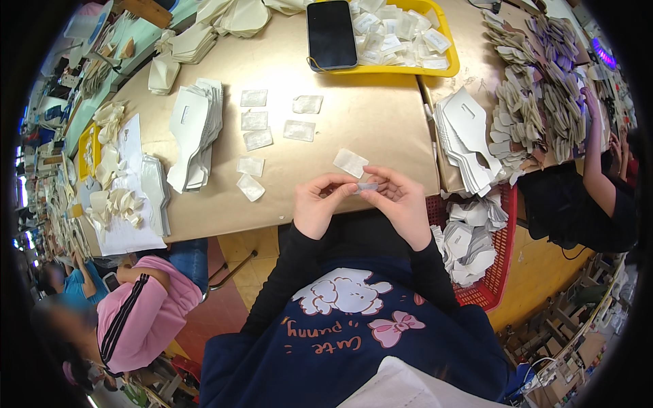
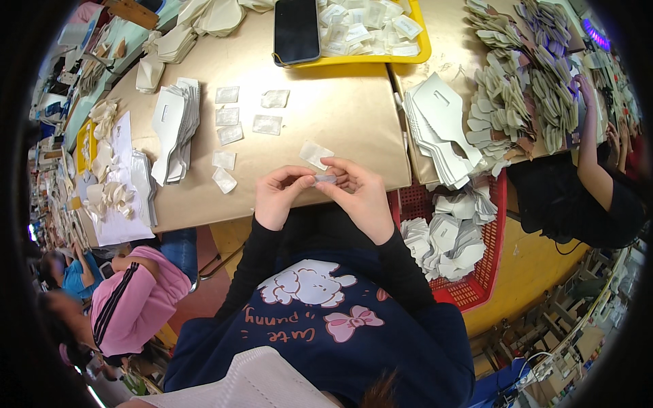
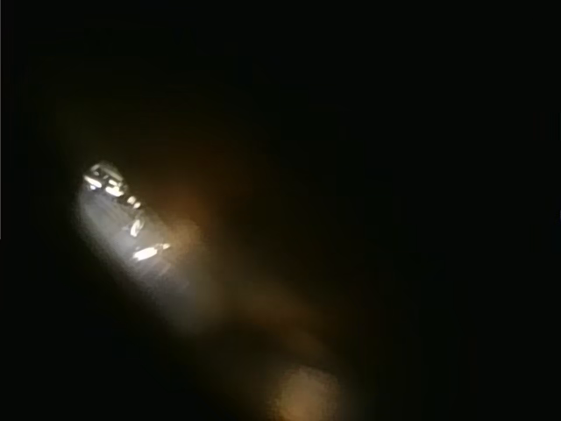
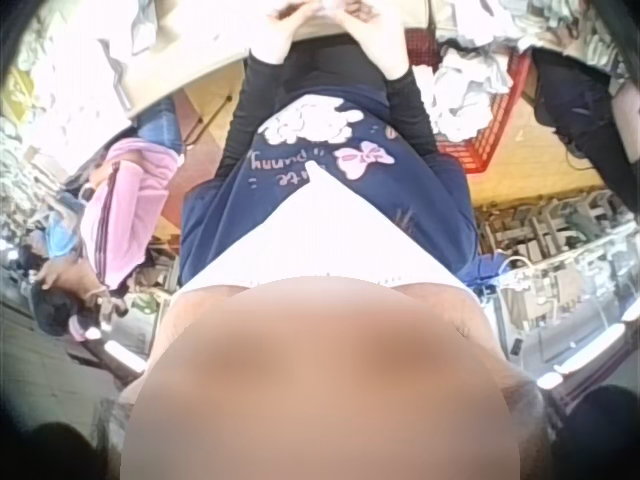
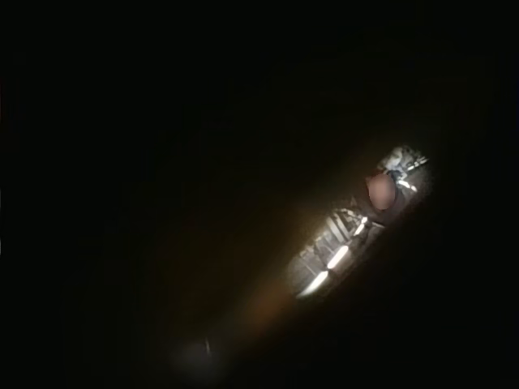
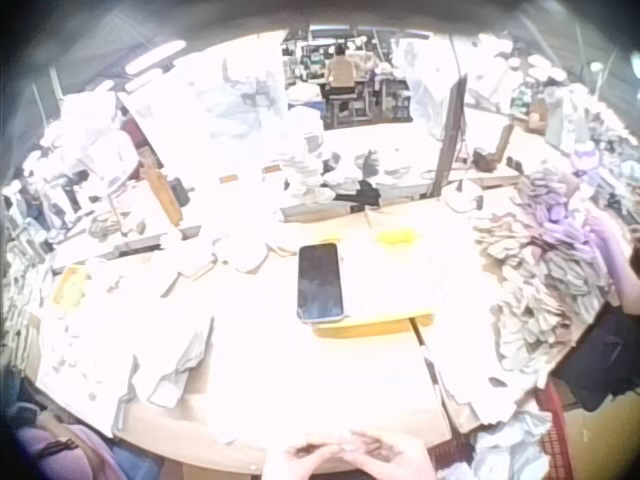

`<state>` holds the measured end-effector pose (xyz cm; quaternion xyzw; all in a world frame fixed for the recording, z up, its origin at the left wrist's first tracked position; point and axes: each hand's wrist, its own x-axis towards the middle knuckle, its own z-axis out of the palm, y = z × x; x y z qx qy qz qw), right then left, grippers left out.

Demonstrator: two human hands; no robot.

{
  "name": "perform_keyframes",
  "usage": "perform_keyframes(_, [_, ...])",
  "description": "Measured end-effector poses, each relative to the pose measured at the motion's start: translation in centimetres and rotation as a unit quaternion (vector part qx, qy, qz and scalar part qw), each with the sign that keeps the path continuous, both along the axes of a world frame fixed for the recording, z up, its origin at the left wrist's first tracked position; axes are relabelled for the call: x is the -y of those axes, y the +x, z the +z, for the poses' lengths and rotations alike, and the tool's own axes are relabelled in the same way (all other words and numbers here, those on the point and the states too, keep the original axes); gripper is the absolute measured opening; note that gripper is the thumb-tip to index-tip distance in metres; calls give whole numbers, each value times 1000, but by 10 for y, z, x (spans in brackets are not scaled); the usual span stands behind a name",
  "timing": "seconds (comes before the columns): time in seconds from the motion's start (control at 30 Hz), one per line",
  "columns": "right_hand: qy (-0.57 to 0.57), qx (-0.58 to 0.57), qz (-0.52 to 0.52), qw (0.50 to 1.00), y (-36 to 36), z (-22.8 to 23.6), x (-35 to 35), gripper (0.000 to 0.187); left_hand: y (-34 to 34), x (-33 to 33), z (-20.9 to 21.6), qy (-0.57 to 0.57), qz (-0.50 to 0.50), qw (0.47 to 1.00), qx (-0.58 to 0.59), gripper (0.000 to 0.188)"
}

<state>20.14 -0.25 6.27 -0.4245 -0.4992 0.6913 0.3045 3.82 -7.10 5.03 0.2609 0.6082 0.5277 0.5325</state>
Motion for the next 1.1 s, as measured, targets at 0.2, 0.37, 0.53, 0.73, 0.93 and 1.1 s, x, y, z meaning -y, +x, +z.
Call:
perform_keyframes(0.2, [15, 80, 12, 997, 1, 0, 6, 16, 3, 2, 2, 25, -16, 984, -175, 19])
perform_keyframes(0.37, [15, 75, -36, 996, 10, -5, -2, 17, -7, -20, -16, 64, 46, 947, -311, 30])
perform_keyframes(0.53, [41, 85, -25, 995, 21, -11, -7, 16, -28, -43, -28, 83, -39, 901, -424, 36])
perform_keyframes(0.73, [9, 92, -27, 995, 20, -12, -4, 14, -28, -27, -23, -39, -31, 935, -352, 20])
perform_keyframes(0.93, [9, 134, 14, 991, 7, -18, -10, 15, -18, -1, -22, -41, 4, 918, -395, 7])
perform_keyframes(1.1, [19, 157, 56, 986, -4, -13, -12, 15, -15, 10, -22, -15, 6, 886, -463, 9])
